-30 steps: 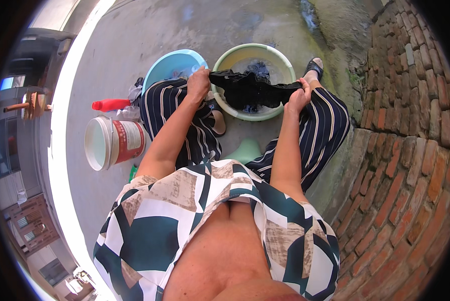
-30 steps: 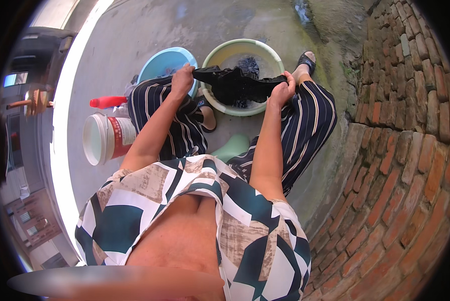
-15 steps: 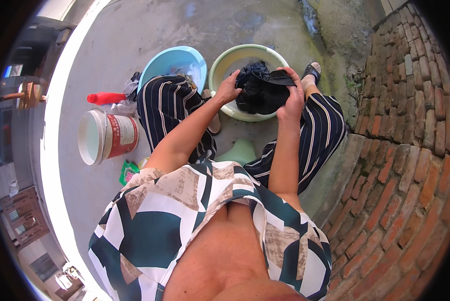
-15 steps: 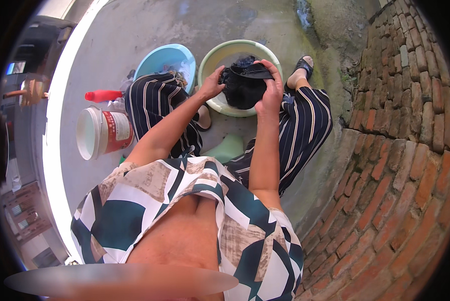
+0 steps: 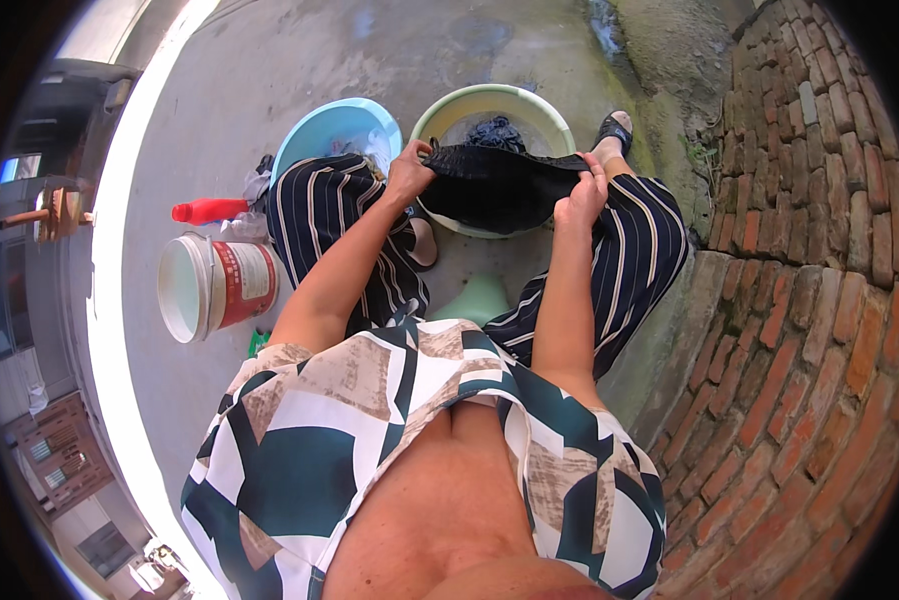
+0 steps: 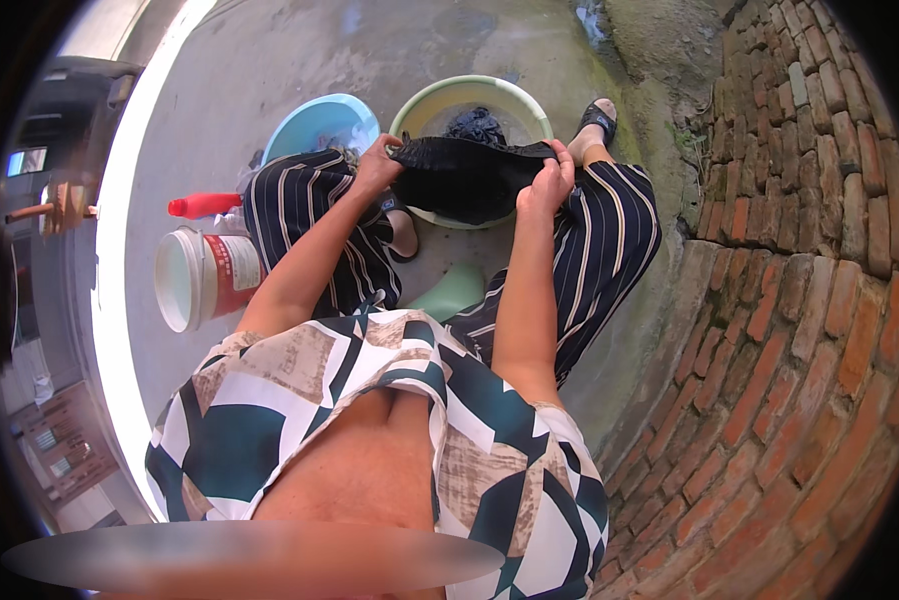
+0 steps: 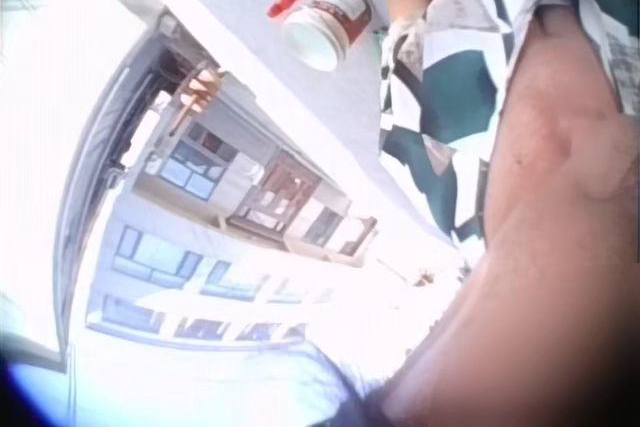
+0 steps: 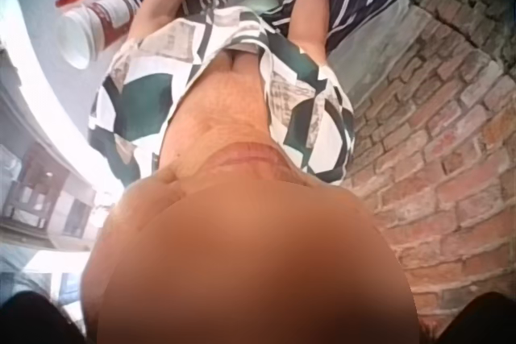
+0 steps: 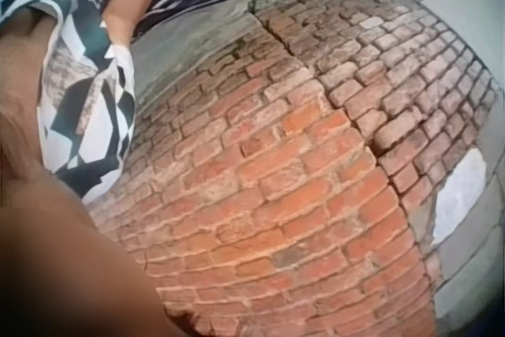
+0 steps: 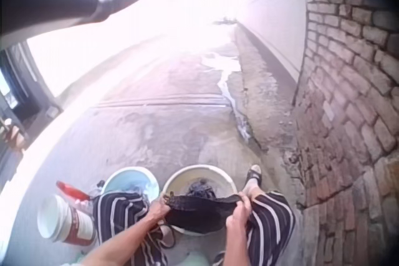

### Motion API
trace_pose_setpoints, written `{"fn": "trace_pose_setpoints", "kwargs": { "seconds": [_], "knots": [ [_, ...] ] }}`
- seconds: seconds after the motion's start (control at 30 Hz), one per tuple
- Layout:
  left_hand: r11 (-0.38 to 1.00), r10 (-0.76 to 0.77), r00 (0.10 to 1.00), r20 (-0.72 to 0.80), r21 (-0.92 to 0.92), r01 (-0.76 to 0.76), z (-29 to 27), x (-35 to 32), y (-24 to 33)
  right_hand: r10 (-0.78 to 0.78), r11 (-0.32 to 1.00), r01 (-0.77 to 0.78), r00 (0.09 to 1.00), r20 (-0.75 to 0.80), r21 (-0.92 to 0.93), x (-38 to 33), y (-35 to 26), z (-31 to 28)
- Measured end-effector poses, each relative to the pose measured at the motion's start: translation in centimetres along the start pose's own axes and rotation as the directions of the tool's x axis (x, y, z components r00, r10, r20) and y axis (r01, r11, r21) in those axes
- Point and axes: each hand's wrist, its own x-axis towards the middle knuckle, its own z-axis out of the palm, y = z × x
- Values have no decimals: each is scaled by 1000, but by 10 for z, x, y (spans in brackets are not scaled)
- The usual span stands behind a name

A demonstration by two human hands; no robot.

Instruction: The person washes a black garment in a basin of water, rubbing soap onto the fabric and scrubbing it by hand before rinsing it in the basin.

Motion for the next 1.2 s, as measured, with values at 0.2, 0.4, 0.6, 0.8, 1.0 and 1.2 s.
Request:
{"fn": "trace_pose_setpoints", "kwargs": {
  "seconds": [0.2, 0.4, 0.6, 0.8, 1.0, 1.2],
  "knots": [
    [981, 59, 983, 173, 173, -89, -8, 11, -18, -61, 991, 51, 995, -74, -124, 8, 19, -8],
    [906, 172, 953, 249, 341, -253, -20, 1, -2, -247, 814, 183, 968, -44, -552, 12, 27, -17],
    [839, 379, 923, 59, 399, -370, -19, -8, 5, -325, 604, 218, 946, 13, -767, 16, 36, -25],
    [986, 166, 984, -61, -5, -167, -22, -11, 37, -281, 613, 204, 959, 31, -763, 33, 49, -37],
    [729, 41, 993, 115, -683, 49, -25, -12, 25, -116, 823, 180, 982, 151, -539, 4, 24, -8],
    [139, 202, 918, 341, -938, 317, -24, -26, 16, 119, 918, 15, 944, 309, -397, -5, 27, -4]
  ]
}}
